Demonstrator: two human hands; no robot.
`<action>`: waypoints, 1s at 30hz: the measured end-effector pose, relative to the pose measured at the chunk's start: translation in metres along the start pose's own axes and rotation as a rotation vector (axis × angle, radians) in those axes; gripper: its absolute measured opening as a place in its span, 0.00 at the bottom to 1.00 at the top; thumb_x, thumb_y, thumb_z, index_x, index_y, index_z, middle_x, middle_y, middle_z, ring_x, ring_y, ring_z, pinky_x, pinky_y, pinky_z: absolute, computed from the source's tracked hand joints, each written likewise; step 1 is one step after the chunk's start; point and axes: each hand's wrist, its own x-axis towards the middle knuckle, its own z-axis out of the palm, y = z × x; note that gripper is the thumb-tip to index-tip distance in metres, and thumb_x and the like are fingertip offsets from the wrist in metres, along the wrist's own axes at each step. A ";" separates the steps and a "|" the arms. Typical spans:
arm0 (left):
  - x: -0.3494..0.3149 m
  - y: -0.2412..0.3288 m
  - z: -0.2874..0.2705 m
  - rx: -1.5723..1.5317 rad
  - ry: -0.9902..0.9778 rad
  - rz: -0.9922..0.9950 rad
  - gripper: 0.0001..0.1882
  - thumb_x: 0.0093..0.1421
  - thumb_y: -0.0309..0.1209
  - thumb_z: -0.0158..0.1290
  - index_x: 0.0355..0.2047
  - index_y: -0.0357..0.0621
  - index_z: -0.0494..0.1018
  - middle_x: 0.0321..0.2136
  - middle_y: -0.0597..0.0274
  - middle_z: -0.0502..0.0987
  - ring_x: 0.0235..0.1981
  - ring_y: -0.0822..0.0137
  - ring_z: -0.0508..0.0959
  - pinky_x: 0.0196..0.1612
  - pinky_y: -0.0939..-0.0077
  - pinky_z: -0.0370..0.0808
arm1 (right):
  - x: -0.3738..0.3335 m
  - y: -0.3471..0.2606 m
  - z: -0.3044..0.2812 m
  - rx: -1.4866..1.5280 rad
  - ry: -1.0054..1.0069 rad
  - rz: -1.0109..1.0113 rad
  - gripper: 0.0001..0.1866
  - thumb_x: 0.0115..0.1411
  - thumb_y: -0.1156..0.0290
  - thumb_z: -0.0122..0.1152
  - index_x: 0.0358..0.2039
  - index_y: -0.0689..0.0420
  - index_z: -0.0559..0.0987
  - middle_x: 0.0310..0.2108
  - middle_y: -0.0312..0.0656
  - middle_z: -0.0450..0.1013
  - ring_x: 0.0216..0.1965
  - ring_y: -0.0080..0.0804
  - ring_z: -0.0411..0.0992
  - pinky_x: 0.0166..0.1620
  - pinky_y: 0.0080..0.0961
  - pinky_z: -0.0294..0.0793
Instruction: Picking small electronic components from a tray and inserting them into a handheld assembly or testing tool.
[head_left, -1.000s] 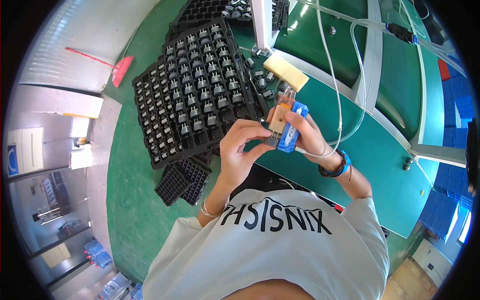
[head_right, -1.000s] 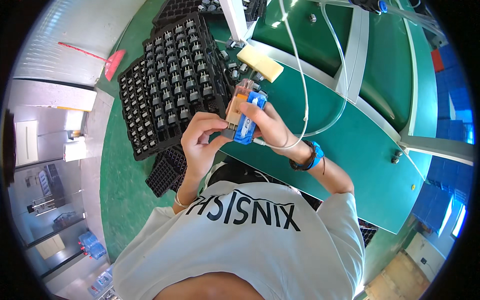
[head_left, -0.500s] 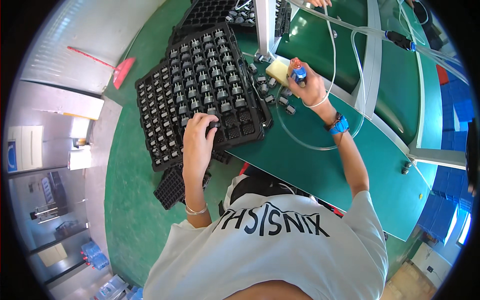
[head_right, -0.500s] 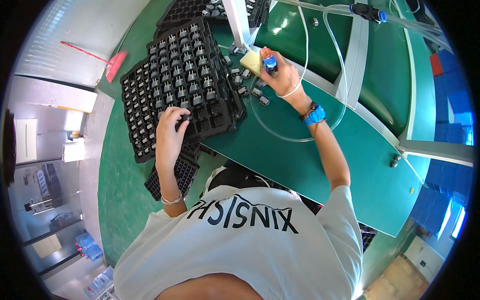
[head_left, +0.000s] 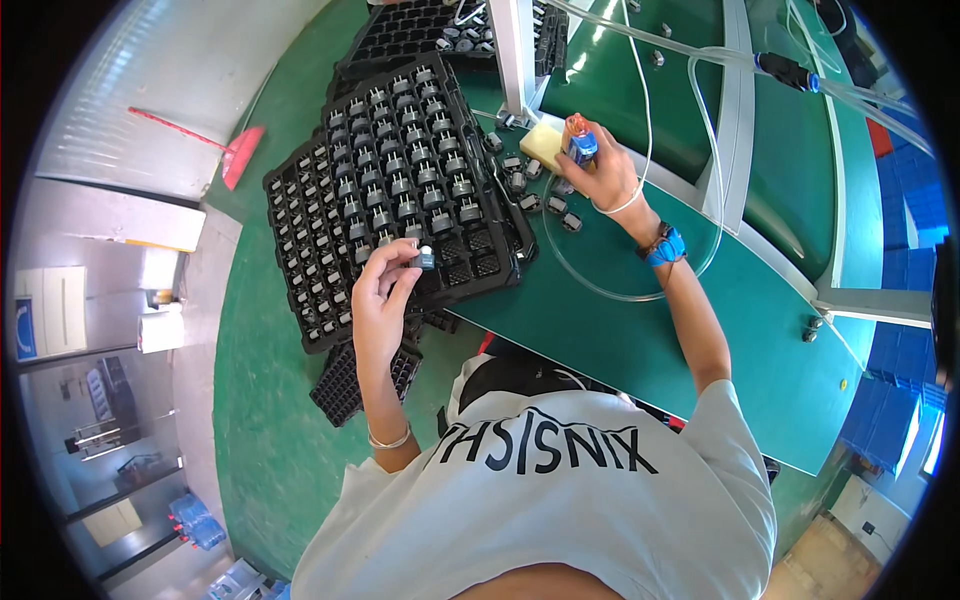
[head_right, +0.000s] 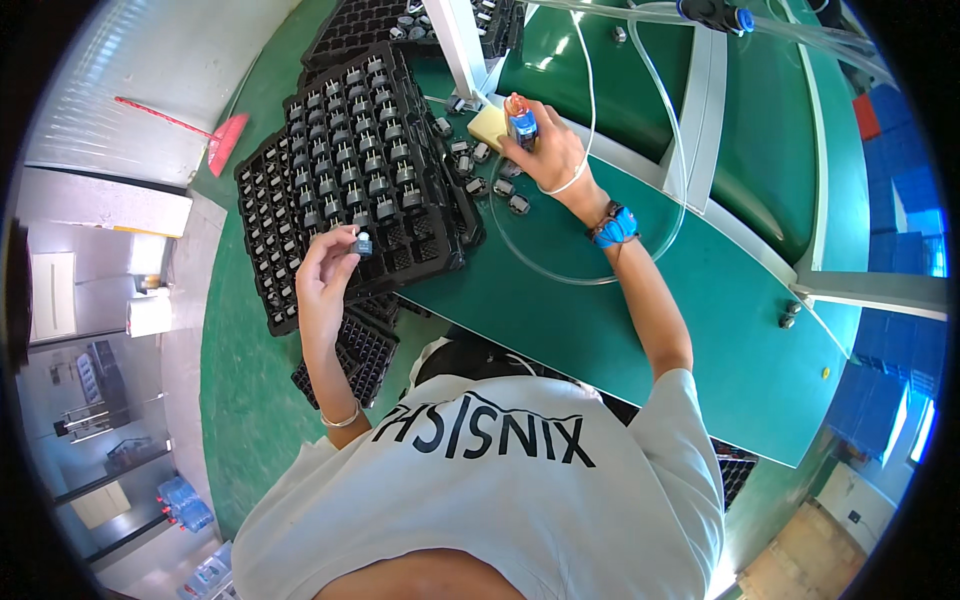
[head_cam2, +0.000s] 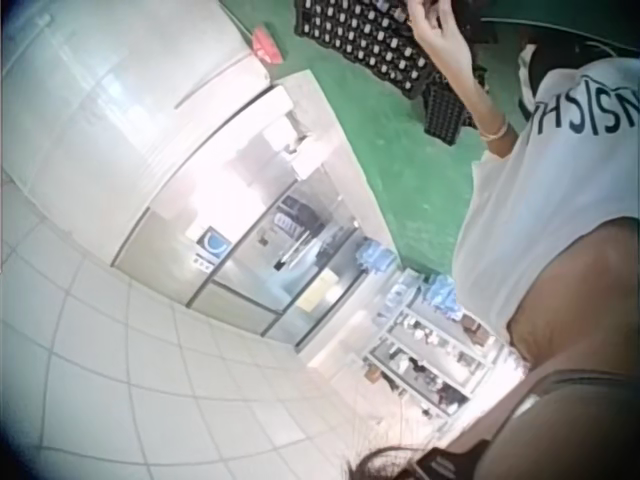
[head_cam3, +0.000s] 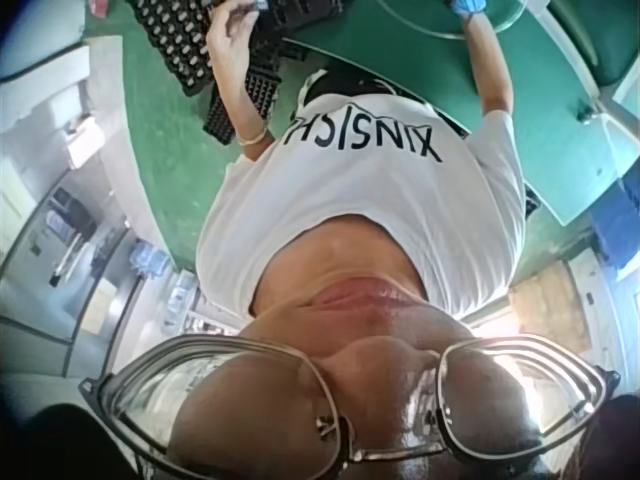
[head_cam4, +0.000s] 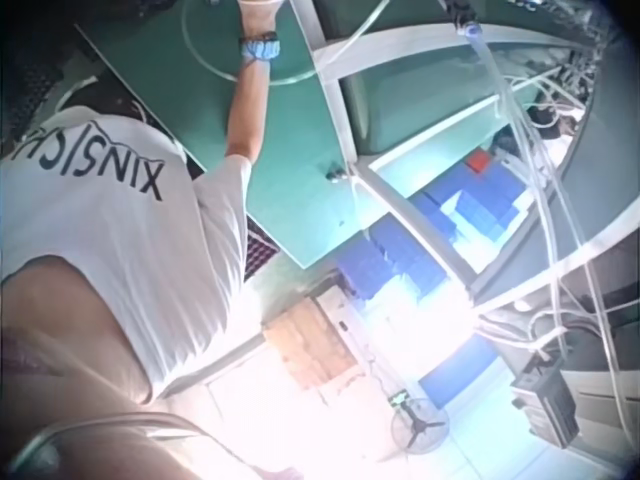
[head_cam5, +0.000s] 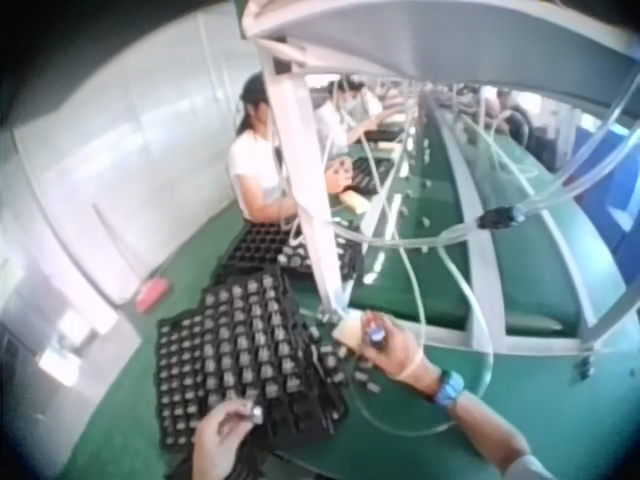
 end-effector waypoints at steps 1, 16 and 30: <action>-0.001 0.001 0.001 0.002 -0.001 0.000 0.08 0.54 0.17 0.48 0.35 0.36 0.69 0.41 0.59 0.71 0.38 0.72 0.71 0.44 0.80 0.68 | 0.000 0.000 0.001 -0.012 -0.015 0.041 0.27 0.48 0.64 0.62 0.45 0.63 0.66 0.30 0.57 0.71 0.31 0.54 0.71 0.34 0.36 0.71; -0.011 0.002 0.040 -0.711 -0.290 -0.214 0.11 0.58 0.28 0.42 0.41 0.41 0.61 0.41 0.56 0.66 0.40 0.68 0.70 0.42 0.78 0.68 | -0.005 0.001 0.008 -0.129 -0.016 0.096 0.21 0.49 0.65 0.59 0.42 0.62 0.68 0.23 0.57 0.70 0.26 0.57 0.69 0.28 0.42 0.69; 0.007 0.057 0.092 -0.245 -0.051 0.364 0.16 0.48 0.24 0.58 0.37 0.38 0.67 0.30 0.62 0.70 0.24 0.80 0.65 0.27 0.89 0.62 | -0.013 -0.122 -0.074 1.553 -0.315 0.697 0.23 0.53 0.56 0.54 0.42 0.59 0.66 0.35 0.41 0.67 0.25 0.18 0.67 0.17 0.10 0.60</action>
